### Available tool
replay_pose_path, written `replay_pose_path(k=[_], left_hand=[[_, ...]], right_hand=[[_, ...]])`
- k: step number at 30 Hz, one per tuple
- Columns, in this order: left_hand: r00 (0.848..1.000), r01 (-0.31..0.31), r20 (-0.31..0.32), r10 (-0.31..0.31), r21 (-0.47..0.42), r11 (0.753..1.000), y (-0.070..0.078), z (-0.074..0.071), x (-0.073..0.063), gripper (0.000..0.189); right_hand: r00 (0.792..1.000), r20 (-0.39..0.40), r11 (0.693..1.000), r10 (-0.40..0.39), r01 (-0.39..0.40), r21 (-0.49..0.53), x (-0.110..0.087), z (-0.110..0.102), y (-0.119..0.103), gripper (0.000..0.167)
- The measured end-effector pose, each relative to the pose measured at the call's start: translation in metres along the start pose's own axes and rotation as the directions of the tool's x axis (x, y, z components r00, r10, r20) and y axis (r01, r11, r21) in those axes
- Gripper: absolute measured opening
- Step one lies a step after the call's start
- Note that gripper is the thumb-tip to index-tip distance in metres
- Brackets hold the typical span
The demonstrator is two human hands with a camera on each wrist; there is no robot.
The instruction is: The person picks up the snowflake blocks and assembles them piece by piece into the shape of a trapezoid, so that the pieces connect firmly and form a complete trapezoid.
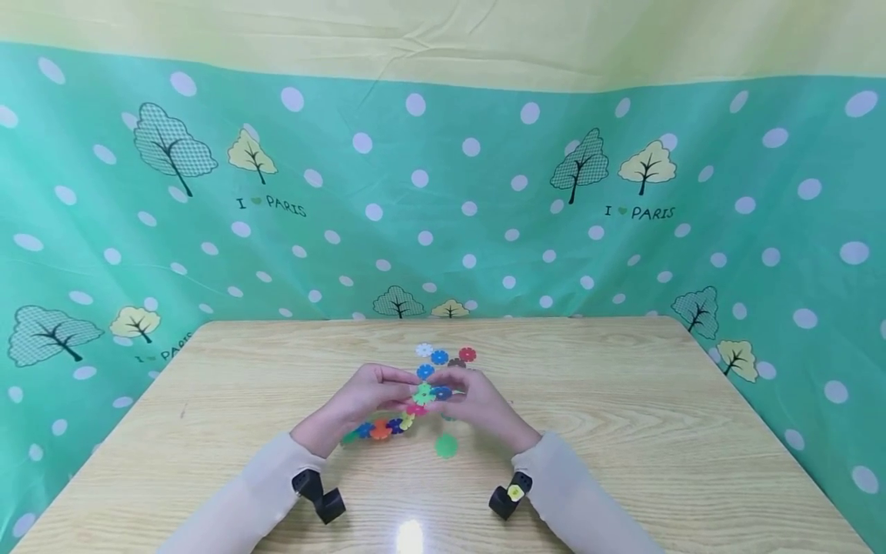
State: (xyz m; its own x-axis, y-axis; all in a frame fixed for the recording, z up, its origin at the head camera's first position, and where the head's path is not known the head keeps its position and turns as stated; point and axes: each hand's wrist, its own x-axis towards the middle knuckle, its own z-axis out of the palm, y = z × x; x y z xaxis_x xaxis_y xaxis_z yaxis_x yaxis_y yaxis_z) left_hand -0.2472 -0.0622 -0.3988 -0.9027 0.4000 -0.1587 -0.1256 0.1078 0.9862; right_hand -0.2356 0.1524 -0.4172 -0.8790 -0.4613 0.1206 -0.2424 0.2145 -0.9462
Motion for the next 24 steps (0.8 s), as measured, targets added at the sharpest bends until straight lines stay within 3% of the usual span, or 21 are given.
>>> replay_pose_path(k=[12,24], left_hand=[[1.000,0.012,-0.027,-0.012,0.014,1.000,0.000,0.002,0.000,0.022],[0.999,-0.017,-0.043,0.021,0.090,0.996,-0.006,-0.022,0.002,0.030]], right_hand=[[0.996,-0.090,0.999,-0.025,0.023,-0.033,-0.001,0.011,0.000,0.035],[0.990,-0.119,0.996,0.078,-0.081,-0.024,-0.008,-0.011,0.002,0.038]])
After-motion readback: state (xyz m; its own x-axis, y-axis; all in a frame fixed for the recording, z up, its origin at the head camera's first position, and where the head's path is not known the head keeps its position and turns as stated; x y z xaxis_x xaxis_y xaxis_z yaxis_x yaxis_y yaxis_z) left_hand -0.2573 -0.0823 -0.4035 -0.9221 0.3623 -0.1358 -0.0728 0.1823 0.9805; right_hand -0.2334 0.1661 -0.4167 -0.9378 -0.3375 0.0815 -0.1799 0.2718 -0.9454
